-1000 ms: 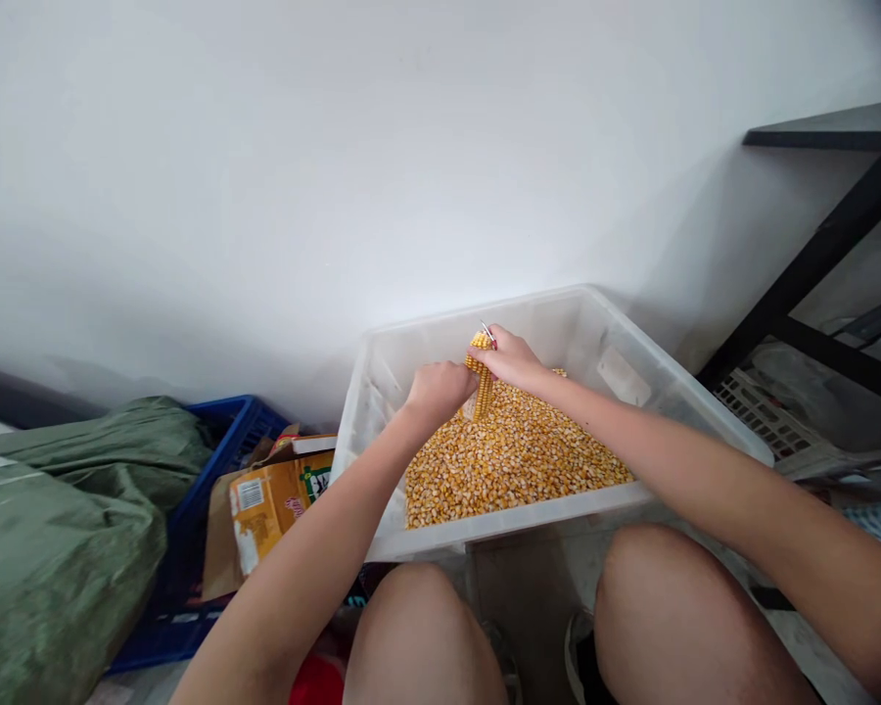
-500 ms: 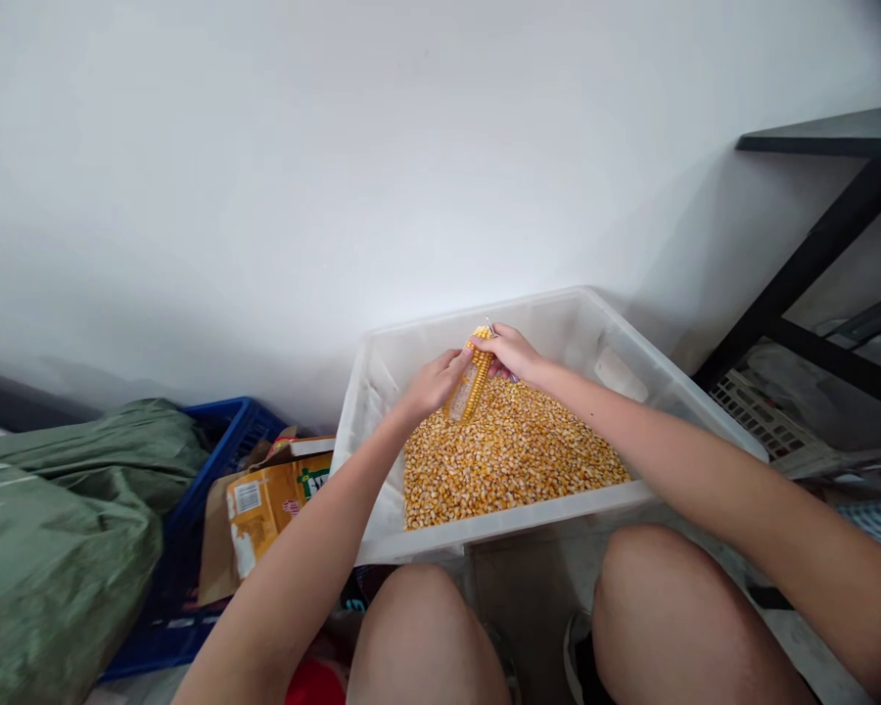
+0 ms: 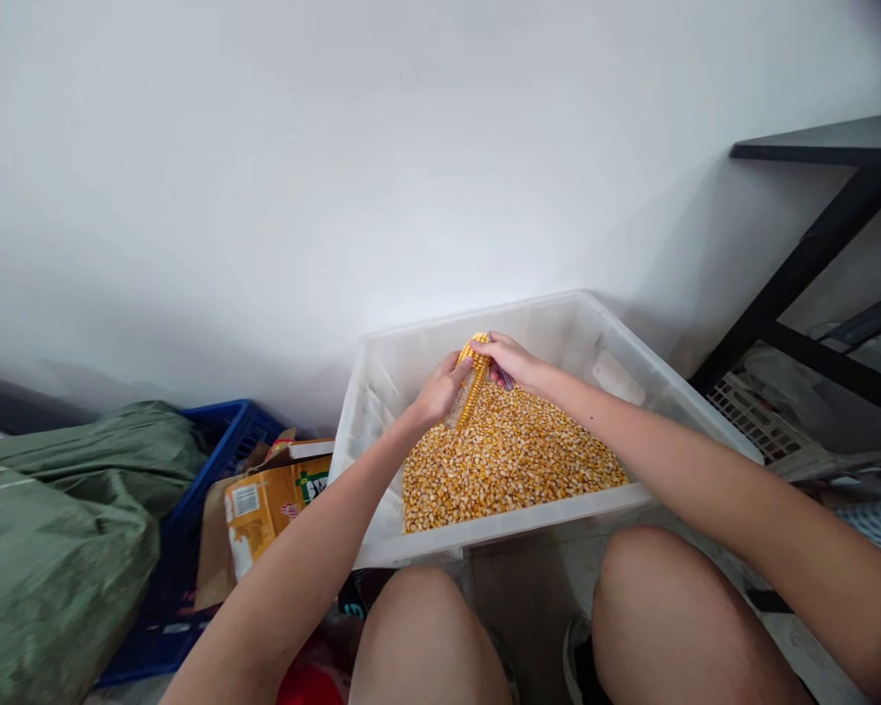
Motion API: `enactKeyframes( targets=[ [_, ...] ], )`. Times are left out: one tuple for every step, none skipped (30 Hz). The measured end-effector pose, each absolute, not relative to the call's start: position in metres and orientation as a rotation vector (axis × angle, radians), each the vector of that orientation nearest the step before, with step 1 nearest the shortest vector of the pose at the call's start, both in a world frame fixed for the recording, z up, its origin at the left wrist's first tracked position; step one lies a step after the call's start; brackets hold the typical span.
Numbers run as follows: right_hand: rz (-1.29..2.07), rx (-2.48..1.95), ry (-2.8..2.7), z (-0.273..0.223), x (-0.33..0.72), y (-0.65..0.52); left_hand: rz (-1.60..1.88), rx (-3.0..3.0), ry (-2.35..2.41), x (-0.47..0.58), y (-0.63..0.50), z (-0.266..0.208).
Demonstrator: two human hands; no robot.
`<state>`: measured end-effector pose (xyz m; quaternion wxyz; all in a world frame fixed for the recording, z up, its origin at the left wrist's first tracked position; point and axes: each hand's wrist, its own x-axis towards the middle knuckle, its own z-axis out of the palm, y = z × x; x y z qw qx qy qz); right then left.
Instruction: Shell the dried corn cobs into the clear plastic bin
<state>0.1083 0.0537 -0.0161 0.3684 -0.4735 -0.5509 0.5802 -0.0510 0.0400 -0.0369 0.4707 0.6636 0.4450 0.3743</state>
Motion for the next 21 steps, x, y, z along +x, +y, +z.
enactKeyframes(
  targets=[
    [1.494,-1.210,-1.413,-0.016,0.108,0.054,0.913,1.648,1.106,-0.052,0.040,-0.036],
    [1.500,-1.206,-1.413,-0.016,0.109,0.053,0.912,1.673,1.128,-0.052,0.040,-0.035],
    [1.502,-1.204,-1.414,-0.017,0.109,0.053,0.907,1.696,1.160,-0.052,0.039,-0.034],
    [1.503,-1.203,-1.421,-0.017,0.108,0.053,0.903,1.715,1.201,-0.052,0.039,-0.033],
    [1.503,-1.200,-1.430,-0.017,0.108,0.053,0.897,1.731,1.243,-0.052,0.038,-0.032],
    [1.502,-1.194,-1.437,-0.016,0.108,0.053,0.892,1.744,1.279,-0.051,0.038,-0.030],
    [1.505,-1.183,-1.443,-0.016,0.108,0.054,0.886,1.755,1.303,-0.051,0.037,-0.029],
    [1.515,-1.173,-1.448,-0.016,0.109,0.055,0.883,1.765,1.318,-0.050,0.036,-0.028],
    [1.531,-1.172,-1.450,-0.016,0.111,0.058,0.883,1.776,1.323,-0.050,0.036,-0.027],
    [1.541,-1.188,-1.446,-0.016,0.113,0.061,0.884,1.785,1.325,-0.049,0.035,-0.026],
    [1.533,-1.221,-1.445,-0.016,0.117,0.065,0.886,1.787,1.329,-0.049,0.035,-0.026],
    [1.494,-1.271,-1.454,-0.017,0.122,0.070,0.887,1.784,1.336,-0.049,0.035,-0.025],
    [1.426,-1.333,-1.472,-0.019,0.128,0.075,0.887,1.780,1.345,-0.050,0.034,-0.026],
    [1.333,-1.396,-1.503,-0.021,0.134,0.081,0.886,1.778,1.354,-0.050,0.034,-0.026],
    [1.243,-1.465,-1.547,-0.025,0.140,0.087,0.887,1.777,1.362,-0.051,0.035,-0.027],
    [1.185,-1.534,-1.595,-0.030,0.146,0.092,0.890,1.774,1.370,-0.052,0.035,-0.028],
    [1.166,-1.608,-1.643,-0.035,0.151,0.096,0.893,1.768,1.377,-0.053,0.036,-0.030],
    [1.183,-1.678,-1.694,-0.041,0.155,0.099,0.898,1.757,1.386,-0.054,0.038,-0.032],
    [1.216,-1.733,-1.744,-0.047,0.157,0.101,0.904,1.743,1.393,-0.055,0.039,-0.034],
    [1.260,-1.778,-1.793,-0.054,0.157,0.102,0.910,1.727,1.398,-0.057,0.041,-0.036],
    [1.305,-1.806,-1.836,-0.059,0.156,0.102,0.916,1.713,1.398,-0.058,0.042,-0.038]
  ],
)
